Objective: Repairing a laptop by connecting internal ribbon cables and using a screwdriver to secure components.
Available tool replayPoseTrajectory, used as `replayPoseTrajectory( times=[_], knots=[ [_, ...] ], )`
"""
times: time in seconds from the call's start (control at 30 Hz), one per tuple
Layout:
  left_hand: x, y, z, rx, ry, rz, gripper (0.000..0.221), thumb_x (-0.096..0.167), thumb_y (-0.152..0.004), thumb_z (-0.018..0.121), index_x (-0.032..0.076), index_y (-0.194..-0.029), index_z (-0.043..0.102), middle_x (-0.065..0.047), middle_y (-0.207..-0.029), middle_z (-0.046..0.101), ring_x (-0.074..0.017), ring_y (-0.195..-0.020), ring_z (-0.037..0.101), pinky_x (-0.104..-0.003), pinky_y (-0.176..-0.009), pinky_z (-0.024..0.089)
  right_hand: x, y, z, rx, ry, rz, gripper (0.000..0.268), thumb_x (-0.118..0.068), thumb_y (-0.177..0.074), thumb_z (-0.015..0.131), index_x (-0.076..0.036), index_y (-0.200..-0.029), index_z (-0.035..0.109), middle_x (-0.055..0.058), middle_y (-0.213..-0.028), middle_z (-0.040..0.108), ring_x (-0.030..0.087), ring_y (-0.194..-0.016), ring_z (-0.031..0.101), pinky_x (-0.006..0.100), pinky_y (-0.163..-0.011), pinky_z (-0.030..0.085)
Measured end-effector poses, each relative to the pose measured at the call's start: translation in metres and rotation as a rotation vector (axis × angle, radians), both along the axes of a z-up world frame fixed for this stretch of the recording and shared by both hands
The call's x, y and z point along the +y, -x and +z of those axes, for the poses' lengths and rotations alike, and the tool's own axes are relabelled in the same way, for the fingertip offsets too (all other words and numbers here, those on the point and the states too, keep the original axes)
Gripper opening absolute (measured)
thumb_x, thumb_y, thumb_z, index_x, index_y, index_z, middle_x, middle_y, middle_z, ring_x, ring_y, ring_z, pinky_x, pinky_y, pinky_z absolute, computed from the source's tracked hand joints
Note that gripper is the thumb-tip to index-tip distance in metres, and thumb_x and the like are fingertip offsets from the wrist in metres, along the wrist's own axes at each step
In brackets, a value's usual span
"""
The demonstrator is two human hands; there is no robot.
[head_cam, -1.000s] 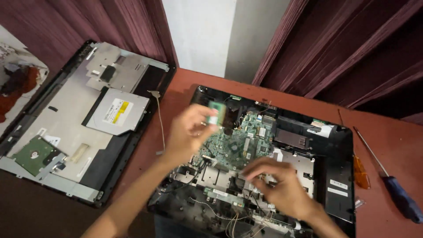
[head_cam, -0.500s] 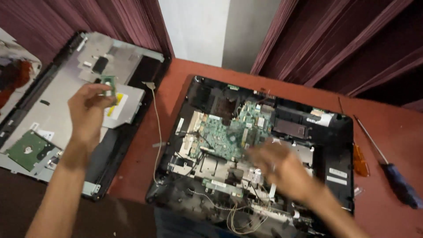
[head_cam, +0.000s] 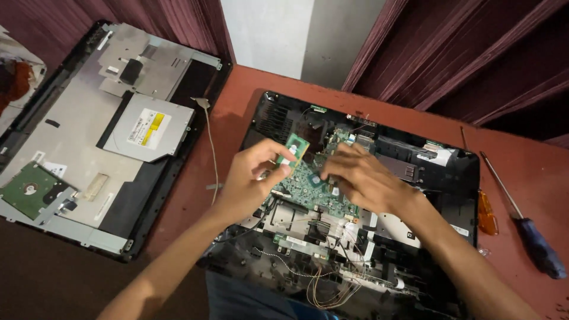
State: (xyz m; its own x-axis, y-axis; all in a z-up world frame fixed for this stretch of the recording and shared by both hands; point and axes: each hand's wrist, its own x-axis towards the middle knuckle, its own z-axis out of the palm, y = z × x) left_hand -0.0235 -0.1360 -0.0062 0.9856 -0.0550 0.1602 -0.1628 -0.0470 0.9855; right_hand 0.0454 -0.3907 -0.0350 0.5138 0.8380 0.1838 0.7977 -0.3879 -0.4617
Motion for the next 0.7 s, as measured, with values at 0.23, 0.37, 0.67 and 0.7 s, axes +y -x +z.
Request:
replayPoseTrajectory(
  times=[0.23,0.37,0.67,0.7],
  knots=[
    [-0.015,-0.004,-0.028,-0.032,0.018,-0.107,0.021,0.005,-0.089,0.07,0.004,-0.11,0.071,-0.014,-0.088,0.075,-0.0171,-0.079,0.07,-0.029,-0.073,0.058,-0.015,0.008,0.01,-0.161,0.091,-0.089,0.018,-0.005,-0.07,0.07,-0.021,-0.073,0.078,0.004,-0.096,0.066,0.031,-0.096,0.054,0.044,-0.082,0.047],
    [-0.034,-0.011,-0.046,0.045,-0.102,-0.149,0.021,0.0,-0.088,0.068,0.0,-0.109,0.073,-0.019,-0.09,0.074,-0.0254,-0.08,0.074,-0.036,-0.068,0.06,-0.022,0.023,0.018,-0.226,0.036,-0.146,0.014,-0.006,-0.073,0.075,-0.018,-0.078,0.081,0.002,-0.104,0.07,0.026,-0.1,0.057,0.038,-0.081,0.047],
    [-0.054,-0.026,-0.062,-0.003,-0.33,-0.212,0.023,-0.006,-0.082,0.071,-0.003,-0.105,0.072,-0.027,-0.089,0.073,-0.039,-0.082,0.076,-0.04,-0.069,0.062,-0.029,0.041,-0.001,-0.31,-0.155,-0.162,0.015,0.003,-0.08,0.071,-0.008,-0.087,0.078,0.009,-0.108,0.074,0.028,-0.092,0.067,0.035,-0.068,0.055],
    [-0.053,-0.027,-0.064,0.011,-0.298,-0.206,0.024,-0.006,-0.082,0.071,-0.004,-0.106,0.071,-0.027,-0.088,0.073,-0.0377,-0.081,0.076,-0.039,-0.069,0.062,-0.029,0.041,-0.003,-0.307,-0.196,-0.147,0.015,0.005,-0.082,0.07,-0.007,-0.088,0.077,0.01,-0.108,0.075,0.029,-0.091,0.069,0.036,-0.068,0.056]
  ],
)
